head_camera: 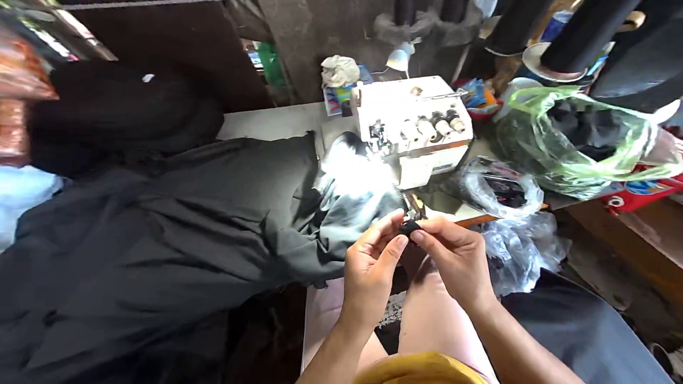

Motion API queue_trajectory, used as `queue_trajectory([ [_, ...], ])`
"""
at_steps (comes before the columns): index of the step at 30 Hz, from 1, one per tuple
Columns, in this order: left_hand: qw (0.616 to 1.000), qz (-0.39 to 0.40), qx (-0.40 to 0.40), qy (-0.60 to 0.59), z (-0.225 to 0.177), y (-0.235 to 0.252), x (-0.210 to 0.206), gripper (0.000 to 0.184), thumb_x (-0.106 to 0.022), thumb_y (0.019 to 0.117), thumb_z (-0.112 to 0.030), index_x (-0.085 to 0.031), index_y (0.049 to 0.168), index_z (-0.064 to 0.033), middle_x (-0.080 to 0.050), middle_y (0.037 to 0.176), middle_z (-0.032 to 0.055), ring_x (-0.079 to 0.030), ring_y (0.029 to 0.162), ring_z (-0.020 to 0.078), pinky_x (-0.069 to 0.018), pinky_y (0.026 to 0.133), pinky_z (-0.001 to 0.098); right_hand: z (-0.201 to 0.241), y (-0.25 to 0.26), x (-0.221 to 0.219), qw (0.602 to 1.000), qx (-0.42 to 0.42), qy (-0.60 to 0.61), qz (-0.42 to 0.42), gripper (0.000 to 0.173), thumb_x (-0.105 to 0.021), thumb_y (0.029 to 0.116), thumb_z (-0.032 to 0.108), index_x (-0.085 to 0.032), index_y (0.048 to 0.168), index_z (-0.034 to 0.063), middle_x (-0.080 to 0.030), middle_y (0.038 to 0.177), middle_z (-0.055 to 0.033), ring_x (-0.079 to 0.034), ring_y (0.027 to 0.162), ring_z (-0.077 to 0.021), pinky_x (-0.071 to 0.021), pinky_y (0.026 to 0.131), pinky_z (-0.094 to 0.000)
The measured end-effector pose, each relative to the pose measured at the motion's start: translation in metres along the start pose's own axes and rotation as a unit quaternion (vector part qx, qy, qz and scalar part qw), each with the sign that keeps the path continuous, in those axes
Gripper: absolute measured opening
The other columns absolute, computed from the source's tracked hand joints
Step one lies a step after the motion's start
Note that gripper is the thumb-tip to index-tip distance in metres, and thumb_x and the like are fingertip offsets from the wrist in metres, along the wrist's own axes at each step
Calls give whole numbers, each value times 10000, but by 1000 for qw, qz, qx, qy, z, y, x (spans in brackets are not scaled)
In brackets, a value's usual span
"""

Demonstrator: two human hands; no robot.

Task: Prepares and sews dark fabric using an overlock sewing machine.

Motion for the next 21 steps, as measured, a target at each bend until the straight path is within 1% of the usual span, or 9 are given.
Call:
queue_trajectory([
  [3, 999, -28, -16, -5, -4, -3, 13, 278, -618, 940, 44, -678, 1210, 77, -743, 1082, 107, -724, 971, 144, -609, 891, 306, -1, 2, -8, 1000, -2, -1, 10, 111, -711, 924, 52, -775, 1004, 9, -725, 912, -30, -677, 813, -55, -590, 746, -193],
  [6, 998, -54, -27, -12, -6, -5, 21, 265, -644, 918, 50, -690, 1179, 61, -744, 1057, 90, -722, 938, 138, -614, 865, 302, 0, 1, -13, 1000, 5, 8, 6, 96, -713, 914, 38, -754, 992, -1, -716, 910, -34, -677, 791, -55, -595, 724, -190],
  [9, 995, -74, 15, -60, 0, -6, 19, 350, -667, 877, 72, -658, 1226, 48, -716, 1095, 92, -722, 932, 152, -630, 842, 325, 1, -4, -15, 1000, 14, 27, -5, 100, -707, 913, 20, -737, 1005, -8, -715, 929, -30, -682, 817, -52, -598, 755, -197],
  [11, 989, -91, 49, -106, 8, -7, 18, 422, -662, 852, 103, -608, 1270, 66, -694, 1134, 125, -722, 951, 177, -632, 849, 342, 1, -8, -16, 999, 23, 34, -11, 101, -696, 918, 5, -719, 1015, -10, -729, 961, -31, -686, 846, -51, -595, 780, -199],
  [12, 987, -96, 52, -121, 10, -7, 18, 446, -662, 843, 120, -588, 1281, 74, -692, 1134, 139, -723, 954, 183, -630, 850, 342, 1, -10, -17, 999, 24, 31, -11, 105, -688, 919, 0, -713, 1021, -16, -730, 965, -34, -685, 850, -52, -591, 781, -198],
  [14, 987, -96, 40, -123, 11, -7, 20, 446, -658, 842, 133, -586, 1279, 81, -711, 1110, 143, -725, 947, 181, -622, 859, 335, -1, -12, -18, 999, 19, 25, -8, 108, -674, 925, -2, -704, 1027, -21, -731, 962, -35, -684, 853, -50, -587, 785, -194],
  [17, 992, -84, 13, -93, 8, -8, 19, 387, -632, 876, 128, -613, 1261, 87, -745, 1046, 134, -739, 920, 174, -623, 857, 334, -2, -12, -17, 1000, 18, 20, -10, 97, -691, 917, 5, -713, 1009, -15, -722, 943, -31, -681, 842, -43, -589, 774, -187],
  [19, 994, -78, -11, -76, 6, -9, 20, 380, -629, 884, 128, -611, 1262, 91, -755, 1023, 130, -743, 913, 172, -625, 851, 334, -3, -11, -15, 1000, 19, 9, -13, 99, -715, 905, 31, -730, 998, -2, -679, 931, -35, -661, 833, -52, -584, 754, -179],
  [21, 994, -87, -25, -68, 4, -10, 21, 394, -645, 866, 141, -615, 1254, 86, -762, 995, 116, -747, 884, 160, -629, 826, 319, -5, -10, -13, 1000, 15, -3, -17, 91, -730, 896, 61, -735, 978, 22, -661, 933, -32, -644, 823, -57, -571, 737, -175],
])
Point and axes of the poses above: each hand's wrist, its own y-axis towards the middle knuckle, its own x-axis out of the back of the hand, z = x × y, the point moved 9 cm from there along y, towards the middle knuckle
